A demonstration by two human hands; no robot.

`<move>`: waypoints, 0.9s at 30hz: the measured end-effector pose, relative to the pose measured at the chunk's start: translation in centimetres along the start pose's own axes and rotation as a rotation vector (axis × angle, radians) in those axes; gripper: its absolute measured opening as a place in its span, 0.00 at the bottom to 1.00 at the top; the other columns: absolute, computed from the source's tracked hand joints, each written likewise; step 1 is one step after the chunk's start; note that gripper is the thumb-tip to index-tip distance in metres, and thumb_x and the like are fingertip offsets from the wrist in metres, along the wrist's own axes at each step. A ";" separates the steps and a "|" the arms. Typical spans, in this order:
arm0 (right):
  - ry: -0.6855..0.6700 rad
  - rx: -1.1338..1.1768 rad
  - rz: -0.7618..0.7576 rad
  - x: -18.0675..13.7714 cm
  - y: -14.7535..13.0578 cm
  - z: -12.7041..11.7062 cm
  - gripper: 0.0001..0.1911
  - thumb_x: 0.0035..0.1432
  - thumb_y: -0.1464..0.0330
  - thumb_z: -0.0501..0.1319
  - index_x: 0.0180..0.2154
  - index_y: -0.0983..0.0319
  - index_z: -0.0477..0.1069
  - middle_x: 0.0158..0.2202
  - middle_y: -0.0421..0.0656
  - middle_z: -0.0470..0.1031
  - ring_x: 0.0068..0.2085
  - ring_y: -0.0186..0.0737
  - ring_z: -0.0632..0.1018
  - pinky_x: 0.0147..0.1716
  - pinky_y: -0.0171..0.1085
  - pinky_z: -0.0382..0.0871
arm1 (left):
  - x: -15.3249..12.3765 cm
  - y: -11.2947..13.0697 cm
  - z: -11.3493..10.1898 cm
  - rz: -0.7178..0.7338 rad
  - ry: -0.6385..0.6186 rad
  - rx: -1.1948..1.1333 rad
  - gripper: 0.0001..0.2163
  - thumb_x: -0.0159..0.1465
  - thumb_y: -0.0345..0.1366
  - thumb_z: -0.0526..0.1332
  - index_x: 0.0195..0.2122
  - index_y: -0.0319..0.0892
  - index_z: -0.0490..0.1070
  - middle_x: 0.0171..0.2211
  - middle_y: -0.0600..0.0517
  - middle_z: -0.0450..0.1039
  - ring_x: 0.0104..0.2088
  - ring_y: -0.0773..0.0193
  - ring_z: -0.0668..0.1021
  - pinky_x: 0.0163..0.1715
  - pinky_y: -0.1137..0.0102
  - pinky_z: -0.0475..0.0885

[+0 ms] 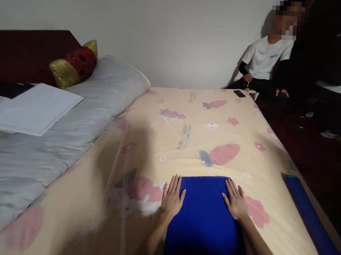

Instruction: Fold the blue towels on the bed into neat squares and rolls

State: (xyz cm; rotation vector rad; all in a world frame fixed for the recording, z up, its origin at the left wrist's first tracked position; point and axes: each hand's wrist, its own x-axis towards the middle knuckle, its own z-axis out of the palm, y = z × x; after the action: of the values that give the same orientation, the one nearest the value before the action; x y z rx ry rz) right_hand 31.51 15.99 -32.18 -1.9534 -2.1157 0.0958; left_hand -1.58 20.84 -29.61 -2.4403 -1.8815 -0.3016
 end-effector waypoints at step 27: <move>0.006 -0.015 0.141 1.5 -3.9 -1.8 0.31 0.68 0.55 0.41 0.66 0.62 0.51 0.68 0.49 0.51 0.68 0.50 0.53 0.64 0.61 0.37 | -0.3 2.8 -2.4 0.043 -0.062 0.027 0.26 0.69 0.40 0.47 0.68 0.44 0.47 0.68 0.46 0.50 0.67 0.53 0.54 0.65 0.45 0.45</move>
State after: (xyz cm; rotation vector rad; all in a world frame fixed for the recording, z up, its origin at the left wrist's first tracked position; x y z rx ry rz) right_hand 28.08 16.82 -29.33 -2.1073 -1.9782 0.1009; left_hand 0.77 19.47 -27.12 -2.4975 -1.8405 -0.1992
